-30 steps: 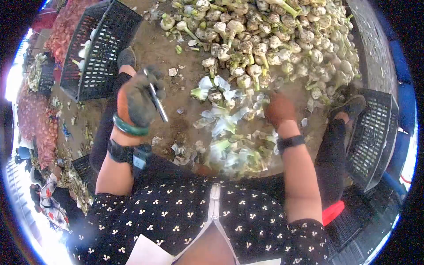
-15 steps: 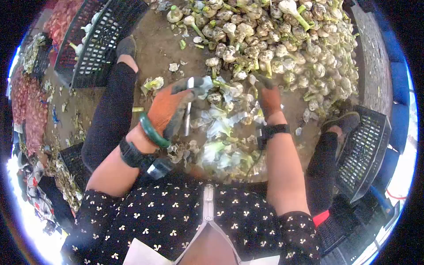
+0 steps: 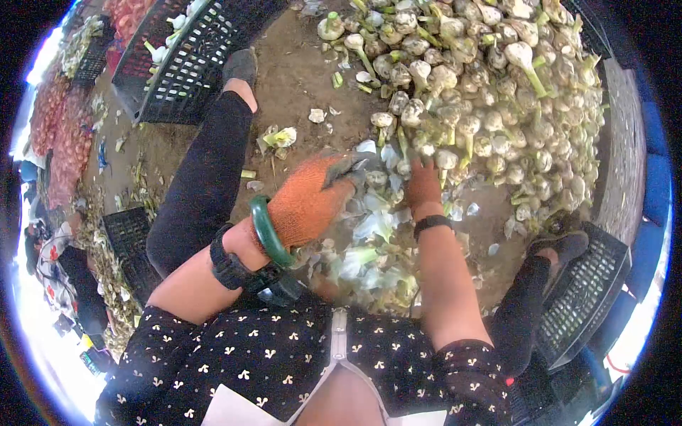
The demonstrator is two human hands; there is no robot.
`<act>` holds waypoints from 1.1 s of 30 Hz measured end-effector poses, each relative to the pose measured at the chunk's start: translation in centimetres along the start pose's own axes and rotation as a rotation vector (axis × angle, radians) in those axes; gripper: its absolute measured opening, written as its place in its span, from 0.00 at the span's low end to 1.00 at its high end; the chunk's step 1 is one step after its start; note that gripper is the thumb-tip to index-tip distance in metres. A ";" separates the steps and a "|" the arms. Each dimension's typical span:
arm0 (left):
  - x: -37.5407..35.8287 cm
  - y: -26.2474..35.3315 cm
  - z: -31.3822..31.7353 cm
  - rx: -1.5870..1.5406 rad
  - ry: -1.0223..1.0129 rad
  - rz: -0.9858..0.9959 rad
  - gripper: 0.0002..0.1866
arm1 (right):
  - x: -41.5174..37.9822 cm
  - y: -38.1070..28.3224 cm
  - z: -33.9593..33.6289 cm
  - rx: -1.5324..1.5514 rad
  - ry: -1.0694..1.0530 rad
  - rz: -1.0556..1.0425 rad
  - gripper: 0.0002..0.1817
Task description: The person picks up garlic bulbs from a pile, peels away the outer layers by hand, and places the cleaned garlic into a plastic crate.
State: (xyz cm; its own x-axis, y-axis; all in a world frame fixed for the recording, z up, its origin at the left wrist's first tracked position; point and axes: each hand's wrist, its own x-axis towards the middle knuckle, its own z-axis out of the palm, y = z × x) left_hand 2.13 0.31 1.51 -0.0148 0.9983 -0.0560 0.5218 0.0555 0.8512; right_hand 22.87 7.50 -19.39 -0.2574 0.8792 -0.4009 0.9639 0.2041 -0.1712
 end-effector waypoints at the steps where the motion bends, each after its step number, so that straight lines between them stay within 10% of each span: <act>1: 0.1 0.3 0.1 0.027 -0.010 -0.063 0.16 | 0.0 0.1 -0.3 0.051 -0.015 -0.016 0.31; 11: 1.1 -0.9 1.5 -0.050 -0.208 -0.186 0.15 | -3.2 -2.1 -5.7 0.645 0.291 -0.007 0.36; 24: 0.6 6.0 6.1 -0.630 -0.418 -0.310 0.11 | -17.5 -1.8 -20.2 0.233 0.574 -0.358 0.35; 33: 1.1 3.3 11.1 -0.202 -0.244 -0.048 0.09 | -17.4 0.1 -16.7 -0.167 0.708 -0.263 0.31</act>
State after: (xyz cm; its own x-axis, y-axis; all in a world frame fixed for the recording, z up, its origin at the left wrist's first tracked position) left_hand 13.27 1.37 -1.56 0.1828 0.9622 -0.2017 0.3448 0.1294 0.9297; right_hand 28.55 -0.65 2.60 -0.4278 0.8471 0.3152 0.8894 0.4567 -0.0203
